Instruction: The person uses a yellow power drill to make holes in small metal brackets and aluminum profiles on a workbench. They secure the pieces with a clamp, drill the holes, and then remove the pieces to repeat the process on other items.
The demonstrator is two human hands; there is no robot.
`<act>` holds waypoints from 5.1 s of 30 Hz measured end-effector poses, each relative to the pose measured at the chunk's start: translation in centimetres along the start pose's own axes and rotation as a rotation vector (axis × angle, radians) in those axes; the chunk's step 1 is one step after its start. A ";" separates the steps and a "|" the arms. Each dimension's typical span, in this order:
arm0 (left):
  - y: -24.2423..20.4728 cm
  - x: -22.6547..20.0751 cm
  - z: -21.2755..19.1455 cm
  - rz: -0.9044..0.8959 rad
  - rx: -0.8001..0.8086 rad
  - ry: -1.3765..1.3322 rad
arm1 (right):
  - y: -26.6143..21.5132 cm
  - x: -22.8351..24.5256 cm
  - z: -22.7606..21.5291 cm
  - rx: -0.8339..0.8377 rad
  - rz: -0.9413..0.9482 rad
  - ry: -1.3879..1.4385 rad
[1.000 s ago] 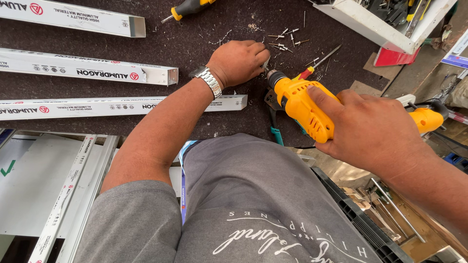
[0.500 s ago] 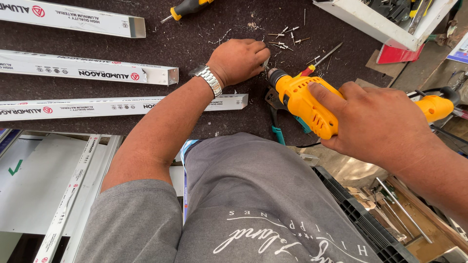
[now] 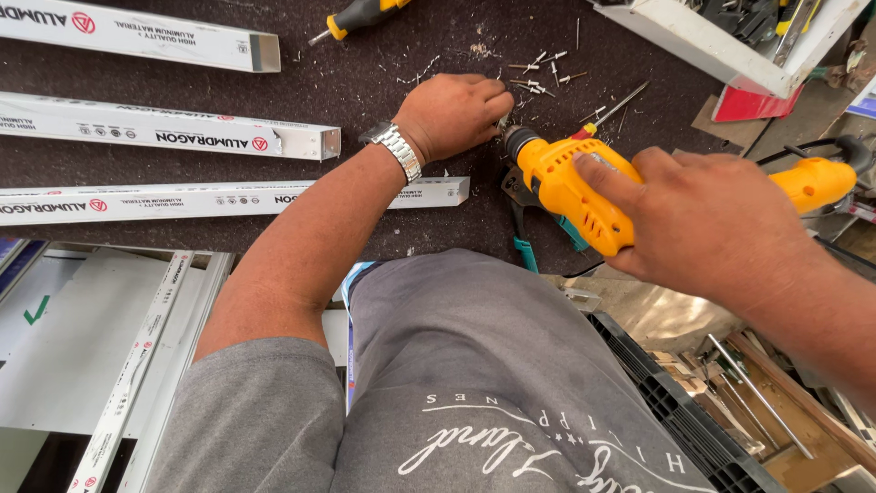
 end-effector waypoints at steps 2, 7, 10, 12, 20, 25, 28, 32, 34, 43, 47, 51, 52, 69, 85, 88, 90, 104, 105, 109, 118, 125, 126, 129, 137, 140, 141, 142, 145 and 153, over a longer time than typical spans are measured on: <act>0.0 -0.1 0.2 0.003 -0.002 -0.003 | -0.2 -0.3 -0.2 -0.060 -0.015 0.008; 0.1 0.0 0.1 0.024 -0.033 0.011 | -0.6 -0.8 -1.2 -0.075 0.002 0.058; 0.1 -0.1 0.3 -0.008 -0.004 -0.001 | -0.7 -1.2 -1.3 -0.013 0.041 0.093; 0.4 0.0 0.1 -0.021 0.001 0.009 | -1.0 -1.5 -1.4 -0.036 0.041 0.095; 0.1 -1.0 -1.7 -0.046 -0.006 -0.033 | -5.9 -4.1 4.1 -0.095 0.168 0.386; -0.7 -2.4 -2.5 -0.163 -0.117 -0.173 | -8.4 -2.2 13.6 -0.411 0.197 0.878; -0.8 -3.2 -2.3 -0.265 -0.147 -0.188 | -6.7 0.7 20.6 -0.542 0.252 1.091; -1.2 -3.7 -2.4 -0.339 -0.151 -0.231 | -2.6 4.8 28.9 -0.783 0.302 1.097; -1.3 -4.3 -2.7 -0.355 -0.116 -0.135 | -0.1 5.9 32.3 -0.860 0.331 1.021; -2.9 -7.7 -4.8 -0.521 -0.171 -0.200 | 7.7 7.0 40.5 -0.861 0.385 1.035; -4.6 -9.3 -4.3 -0.523 -0.201 -0.252 | 6.1 6.9 40.1 -0.958 0.335 1.074; -7.2 -10.5 -2.8 -0.477 -0.219 -0.304 | 4.7 7.8 36.1 -1.127 0.294 1.145; -7.9 -10.8 -2.2 -0.476 -0.220 -0.332 | 5.0 8.4 34.4 -1.109 0.193 1.240; -9.5 -13.7 1.0 -0.346 0.276 -0.453 | 9.6 16.8 15.8 -0.927 -0.542 1.517; -9.2 -9.0 -1.1 -0.148 0.306 0.097 | 13.7 19.4 17.1 -1.032 -0.043 2.054; -10.0 -7.9 -0.9 -0.121 0.421 0.148 | 13.9 19.2 16.5 -1.046 -0.050 2.020; -11.2 -7.4 -1.0 -0.086 0.389 0.135 | 13.8 19.5 15.7 -1.046 -0.081 1.991; -12.9 -6.5 0.6 0.123 0.345 0.296 | 15.9 17.1 12.9 -1.059 -0.056 1.379; -12.7 -6.5 0.8 0.113 0.352 0.313 | 16.0 17.1 12.9 -1.050 -0.051 1.372; -12.5 -6.4 1.0 0.106 0.340 0.296 | 16.2 16.7 12.9 -1.021 -0.061 1.361; -12.4 -6.1 1.7 0.118 0.334 0.338 | 16.1 16.2 12.9 -1.021 -0.086 1.353; -12.2 -7.0 1.3 0.265 0.315 0.429 | 15.9 15.9 12.9 -1.063 -0.125 1.330; -12.1 -7.1 1.3 0.259 0.341 0.430 | 15.9 15.8 12.9 -1.055 -0.131 1.335; -11.7 -7.5 1.2 0.219 0.380 0.387 | 16.0 15.6 12.9 -1.045 -0.143 1.331; -11.3 -7.8 1.6 0.175 0.378 0.380 | 16.2 15.5 13.3 -1.074 -0.172 1.324; -11.5 -7.7 1.9 0.174 0.368 0.381 | 16.1 15.5 13.3 -1.127 -0.173 1.300; -11.5 -7.7 2.0 0.176 0.359 0.393 | 16.2 15.5 13.4 -1.116 -0.173 1.309; -11.6 -7.7 2.0 0.178 0.351 0.406 | 16.2 15.5 13.4 -1.105 -0.173 1.317; -11.7 -7.6 2.2 0.191 0.320 0.401 | 16.2 15.4 13.4 -1.096 -0.177 1.325; -11.6 -7.5 2.0 0.125 0.232 0.330 | 16.2 15.3 13.5 -1.102 -0.176 1.333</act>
Point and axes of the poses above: each hand's wrist, its own y-axis towards the middle knuckle, its own z-axis out of the palm, x = y × z, the point moved 4 cm from there along y, towards the middle knuckle, and after that the axes turned 14 degrees about x, right-handed, at the moved point
